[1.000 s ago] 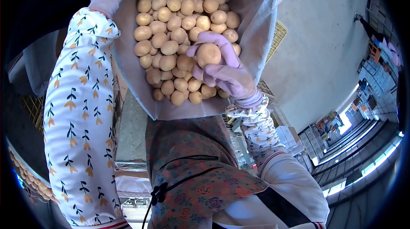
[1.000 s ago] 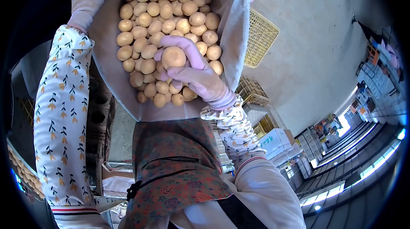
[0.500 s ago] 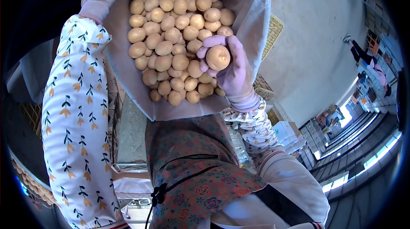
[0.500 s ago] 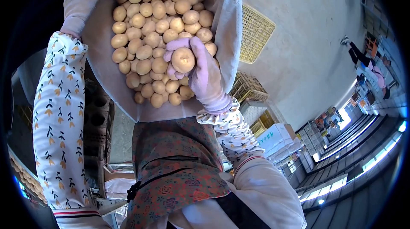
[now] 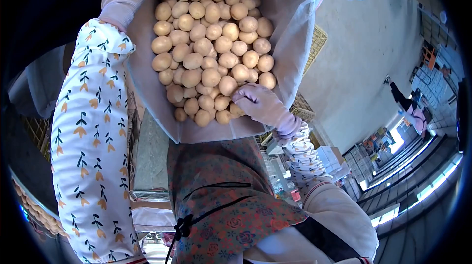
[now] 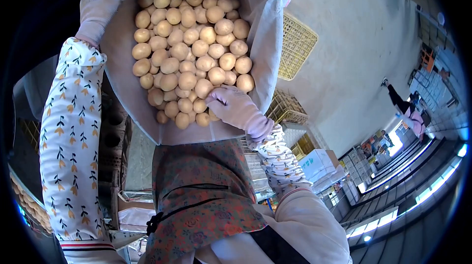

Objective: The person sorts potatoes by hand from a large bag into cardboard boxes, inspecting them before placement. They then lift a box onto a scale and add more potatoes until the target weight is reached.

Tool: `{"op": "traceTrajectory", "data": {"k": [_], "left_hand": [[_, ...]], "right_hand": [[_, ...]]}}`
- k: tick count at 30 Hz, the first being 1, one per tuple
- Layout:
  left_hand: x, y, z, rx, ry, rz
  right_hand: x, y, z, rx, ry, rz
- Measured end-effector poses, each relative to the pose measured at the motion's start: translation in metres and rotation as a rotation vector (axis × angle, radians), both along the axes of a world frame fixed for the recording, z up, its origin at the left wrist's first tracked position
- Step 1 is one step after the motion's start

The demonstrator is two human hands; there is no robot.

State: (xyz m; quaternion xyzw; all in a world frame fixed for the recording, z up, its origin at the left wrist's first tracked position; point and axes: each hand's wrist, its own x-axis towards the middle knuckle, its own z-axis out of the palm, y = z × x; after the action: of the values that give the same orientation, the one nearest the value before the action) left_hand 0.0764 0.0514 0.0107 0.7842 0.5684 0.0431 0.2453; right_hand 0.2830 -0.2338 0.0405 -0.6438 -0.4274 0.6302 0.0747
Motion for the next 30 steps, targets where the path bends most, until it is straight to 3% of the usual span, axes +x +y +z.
{"op": "traceTrajectory", "data": {"k": [1,2,4,6,7,9,11,12,13,15,21,22,24,27,30], "left_hand": [[-0.002,-0.001,-0.002,0.043,-0.003,-0.016],[-0.002,-0.004,-0.002,0.085,-0.005,-0.033],[-0.003,-0.005,-0.003,0.106,0.001,-0.049],[-0.005,0.0,-0.008,0.073,0.021,-0.045],[-0.005,0.001,-0.009,0.068,0.019,-0.042],[-0.007,0.001,-0.011,0.054,0.018,-0.034],[-0.005,0.001,-0.008,0.073,0.052,-0.047],[-0.005,0.002,-0.007,0.082,0.068,-0.055],[-0.005,0.003,-0.007,0.07,0.051,-0.04],[-0.005,0.002,-0.01,0.04,0.009,-0.007],[0.001,0.001,-0.002,-0.002,0.013,0.024],[0.001,0.002,-0.002,0.018,0.048,0.017],[0.0,0.004,-0.003,0.019,0.002,0.013],[0.002,-0.004,-0.005,0.046,-0.021,0.003],[0.002,-0.008,0.003,0.082,-0.001,-0.002]], "right_hand": [[-0.003,-0.003,-0.006,0.157,-0.125,0.128],[0.002,0.0,-0.013,0.087,-0.142,0.118],[0.001,0.048,-0.014,0.136,-0.161,-0.078],[0.019,0.094,-0.062,0.67,-0.423,0.053],[0.032,0.12,-0.095,0.569,-0.525,0.075],[0.046,0.176,-0.142,0.072,-0.379,-0.051],[0.037,0.184,-0.172,0.218,-0.504,0.041],[0.024,0.188,-0.171,0.291,-0.566,0.085],[0.014,0.183,-0.168,0.161,-0.596,0.048],[0.013,0.17,-0.154,-0.122,-0.366,-0.093],[-0.081,0.09,-0.091,0.531,-0.576,0.255],[-0.088,0.079,-0.088,0.592,-0.503,0.185],[-0.098,0.053,-0.079,0.69,-0.356,0.037],[-0.115,0.007,-0.051,0.585,-0.286,0.154],[-0.112,-0.024,-0.033,0.773,-0.257,0.187]]}}
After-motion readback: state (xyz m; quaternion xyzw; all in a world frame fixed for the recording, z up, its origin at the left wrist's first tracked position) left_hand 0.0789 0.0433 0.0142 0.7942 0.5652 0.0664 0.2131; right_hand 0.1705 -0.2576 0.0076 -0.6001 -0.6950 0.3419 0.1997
